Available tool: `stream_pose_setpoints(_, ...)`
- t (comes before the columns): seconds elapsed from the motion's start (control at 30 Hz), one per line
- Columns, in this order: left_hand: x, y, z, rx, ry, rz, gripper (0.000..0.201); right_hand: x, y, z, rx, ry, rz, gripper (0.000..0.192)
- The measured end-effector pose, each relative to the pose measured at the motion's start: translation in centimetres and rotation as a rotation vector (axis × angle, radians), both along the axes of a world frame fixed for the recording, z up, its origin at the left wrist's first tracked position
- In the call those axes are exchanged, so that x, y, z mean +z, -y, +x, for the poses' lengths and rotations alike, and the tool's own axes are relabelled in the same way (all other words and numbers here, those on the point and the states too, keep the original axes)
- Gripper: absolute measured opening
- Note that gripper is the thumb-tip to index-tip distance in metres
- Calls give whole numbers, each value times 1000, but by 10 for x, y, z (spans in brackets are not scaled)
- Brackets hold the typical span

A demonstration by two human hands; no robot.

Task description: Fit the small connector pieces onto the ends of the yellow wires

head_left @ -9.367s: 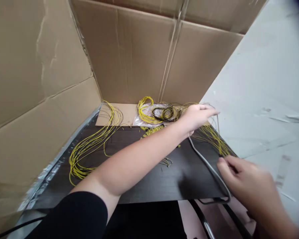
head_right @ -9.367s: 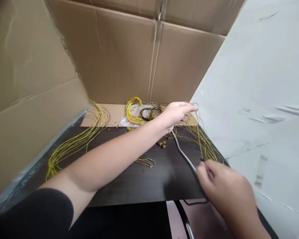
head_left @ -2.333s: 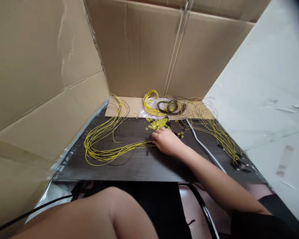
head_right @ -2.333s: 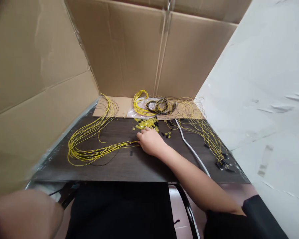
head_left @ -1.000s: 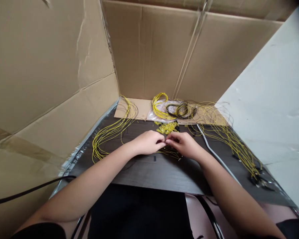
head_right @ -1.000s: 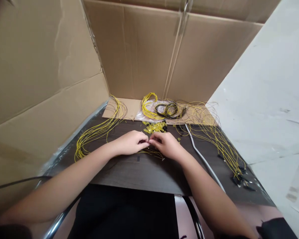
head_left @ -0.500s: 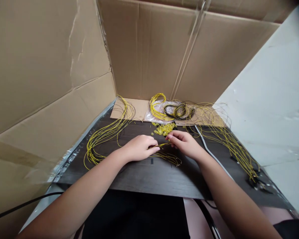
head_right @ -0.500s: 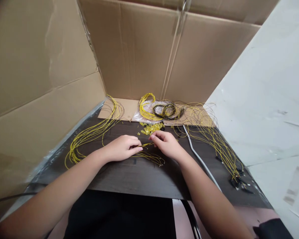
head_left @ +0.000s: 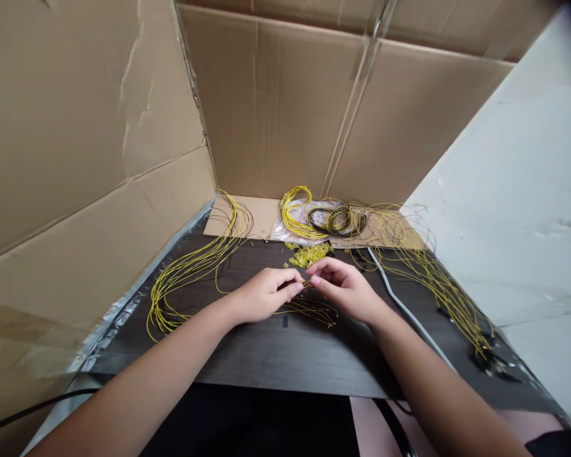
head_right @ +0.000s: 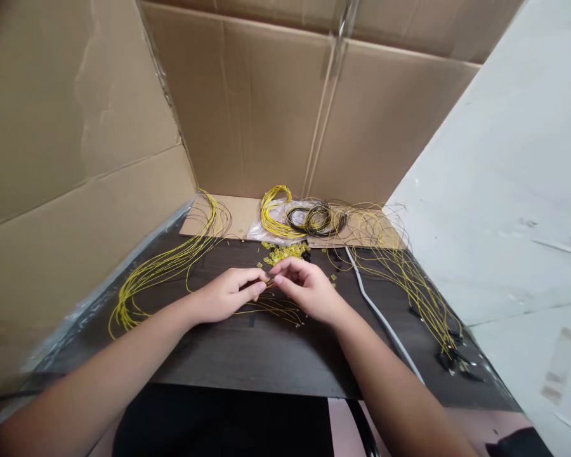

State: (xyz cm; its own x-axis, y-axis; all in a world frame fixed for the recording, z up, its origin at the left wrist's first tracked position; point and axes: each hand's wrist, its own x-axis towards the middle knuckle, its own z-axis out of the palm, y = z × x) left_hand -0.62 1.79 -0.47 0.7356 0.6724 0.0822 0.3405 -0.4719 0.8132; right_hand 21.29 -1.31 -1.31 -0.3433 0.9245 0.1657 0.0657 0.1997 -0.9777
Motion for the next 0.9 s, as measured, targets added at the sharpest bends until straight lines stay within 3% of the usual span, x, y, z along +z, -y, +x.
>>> stream_pose_setpoints(0.27, 4, 1, 0, 47, 55, -144, 39, 5, -4, 12, 18, 25, -102, 31)
stream_pose_setpoints(0.57, -1, 2, 1, 32, 49, -165, 45, 10, 1, 12, 83, -392, -148, 27)
stream_pose_setpoints(0.9, -2, 1, 1, -34, 43, -151, 42, 25, 5, 20, 8, -475, -116, 25)
